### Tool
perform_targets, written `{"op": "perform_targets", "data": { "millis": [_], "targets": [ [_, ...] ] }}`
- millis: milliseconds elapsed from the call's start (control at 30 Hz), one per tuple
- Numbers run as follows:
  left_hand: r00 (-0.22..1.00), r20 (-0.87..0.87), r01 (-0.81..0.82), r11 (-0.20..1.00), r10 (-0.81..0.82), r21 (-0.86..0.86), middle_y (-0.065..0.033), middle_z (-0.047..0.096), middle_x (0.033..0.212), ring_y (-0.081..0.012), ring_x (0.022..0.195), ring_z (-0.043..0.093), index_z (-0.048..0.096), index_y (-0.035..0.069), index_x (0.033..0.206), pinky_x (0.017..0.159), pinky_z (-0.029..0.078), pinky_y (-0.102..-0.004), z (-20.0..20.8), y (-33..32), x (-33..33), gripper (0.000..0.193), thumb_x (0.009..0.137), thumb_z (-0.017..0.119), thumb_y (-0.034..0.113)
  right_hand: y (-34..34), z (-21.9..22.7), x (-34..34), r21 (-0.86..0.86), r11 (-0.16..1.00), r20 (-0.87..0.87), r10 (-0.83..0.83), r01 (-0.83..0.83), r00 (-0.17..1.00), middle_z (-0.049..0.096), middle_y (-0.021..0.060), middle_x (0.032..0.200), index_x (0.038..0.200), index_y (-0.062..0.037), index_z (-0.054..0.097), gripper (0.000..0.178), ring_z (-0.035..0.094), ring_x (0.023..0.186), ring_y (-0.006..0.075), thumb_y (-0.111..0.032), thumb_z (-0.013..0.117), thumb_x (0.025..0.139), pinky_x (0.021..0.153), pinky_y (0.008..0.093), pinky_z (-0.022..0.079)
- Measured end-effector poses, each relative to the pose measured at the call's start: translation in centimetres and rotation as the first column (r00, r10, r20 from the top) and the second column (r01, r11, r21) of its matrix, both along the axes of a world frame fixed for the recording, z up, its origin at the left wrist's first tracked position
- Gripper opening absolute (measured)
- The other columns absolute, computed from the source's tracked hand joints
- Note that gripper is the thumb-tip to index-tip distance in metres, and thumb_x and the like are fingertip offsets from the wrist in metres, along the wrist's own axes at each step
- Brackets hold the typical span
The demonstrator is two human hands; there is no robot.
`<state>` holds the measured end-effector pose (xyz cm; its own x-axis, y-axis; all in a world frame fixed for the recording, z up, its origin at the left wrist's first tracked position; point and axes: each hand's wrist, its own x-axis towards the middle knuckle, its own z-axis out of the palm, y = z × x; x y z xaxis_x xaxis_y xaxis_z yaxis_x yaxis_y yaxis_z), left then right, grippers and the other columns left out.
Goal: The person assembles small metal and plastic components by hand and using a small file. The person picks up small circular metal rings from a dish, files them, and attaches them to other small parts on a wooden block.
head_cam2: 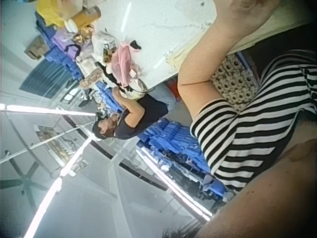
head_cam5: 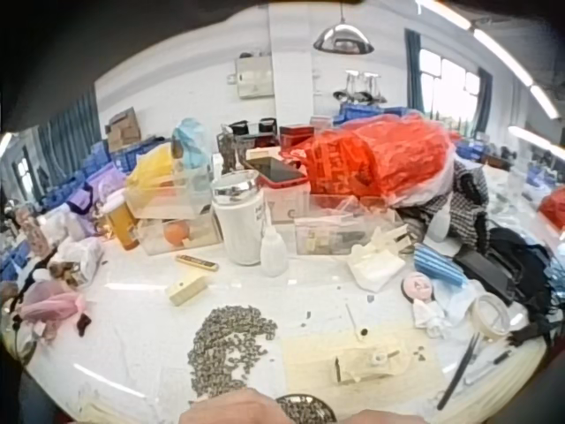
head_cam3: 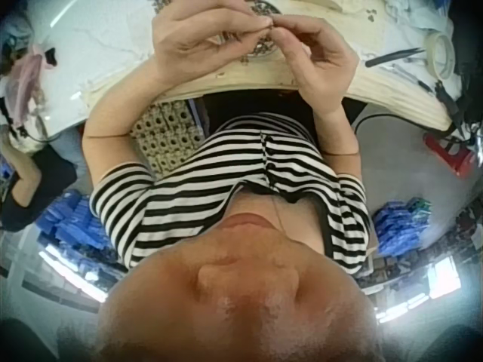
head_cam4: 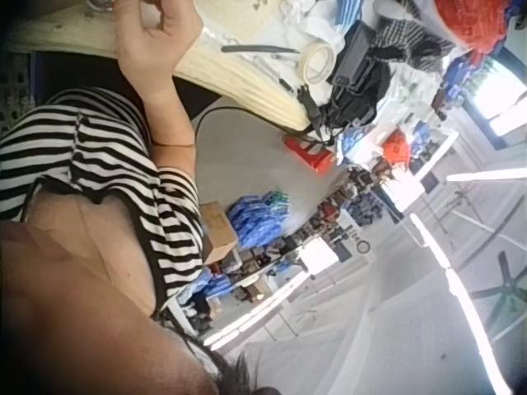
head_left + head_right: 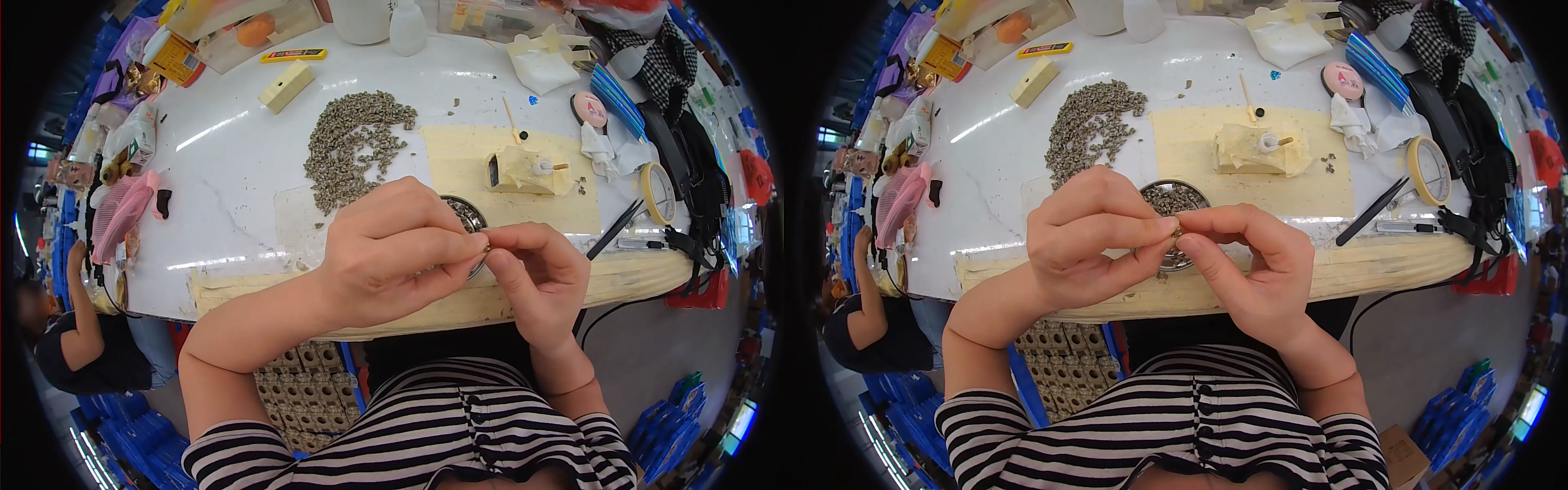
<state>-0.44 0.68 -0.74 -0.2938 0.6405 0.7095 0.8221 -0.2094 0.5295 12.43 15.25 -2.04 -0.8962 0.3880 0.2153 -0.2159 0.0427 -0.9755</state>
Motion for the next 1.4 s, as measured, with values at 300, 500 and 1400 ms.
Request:
{"op": "perform_targets", "data": {
  "millis": [300, 500, 1400],
  "targets": [
    [0.998, 0.044, -0.031, 0.997, 0.034, -0.068, -0.005, 0.063, 0.075, -0.0165, 0.064, 0.059, 0.071, 0.004, 0.085, 0.054, 0.044, -0.0259, -0.1, 0.0, 0.1, 0.024, 0.065, 0.077, -0.007, 0.0, -0.2, -0.5, 0.543, 0.814, -0.286, -0.049, 0.204, 0.957, 0.07, 0.0116, 0.087, 0.098, 0.0022, 0.069, 0.023, 0.067, 0.073, 0.018, 0.005, 0.074, 0.076, 0.065, 0.0257, 0.052],
    [0.997, 0.064, -0.038, 0.998, 0.041, -0.05, -0.0053, 0.063, 0.076, -0.0164, 0.065, 0.059, 0.071, 0.004, 0.085, 0.054, 0.045, -0.0258, 0.1, -0.1, 0.2, 0.024, 0.065, 0.077, -0.007, -0.1, -0.1, -0.3, 0.453, 0.872, -0.217, -0.096, 0.187, 0.972, 0.07, 0.0112, 0.084, 0.097, 0.0008, 0.071, 0.023, 0.067, 0.072, 0.0207, 0.005, 0.075, 0.074, 0.064, 0.0265, 0.052],
    [0.95, 0.307, -0.033, 0.993, 0.066, -0.112, -0.0069, 0.066, 0.077, -0.0148, 0.07, 0.06, 0.069, 0.0, 0.086, 0.065, 0.045, -0.0264, -0.2, 0.2, -0.2, 0.018, 0.072, 0.072, -0.011, 6.3, 1.3, -2.1, 0.802, 0.399, -0.308, -0.359, 0.443, 0.881, 0.061, 0.0051, 0.085, 0.09, -0.0058, 0.07, 0.015, 0.055, 0.079, 0.0222, -0.005, 0.076, 0.076, 0.067, 0.0327, 0.044]
  ]
}}
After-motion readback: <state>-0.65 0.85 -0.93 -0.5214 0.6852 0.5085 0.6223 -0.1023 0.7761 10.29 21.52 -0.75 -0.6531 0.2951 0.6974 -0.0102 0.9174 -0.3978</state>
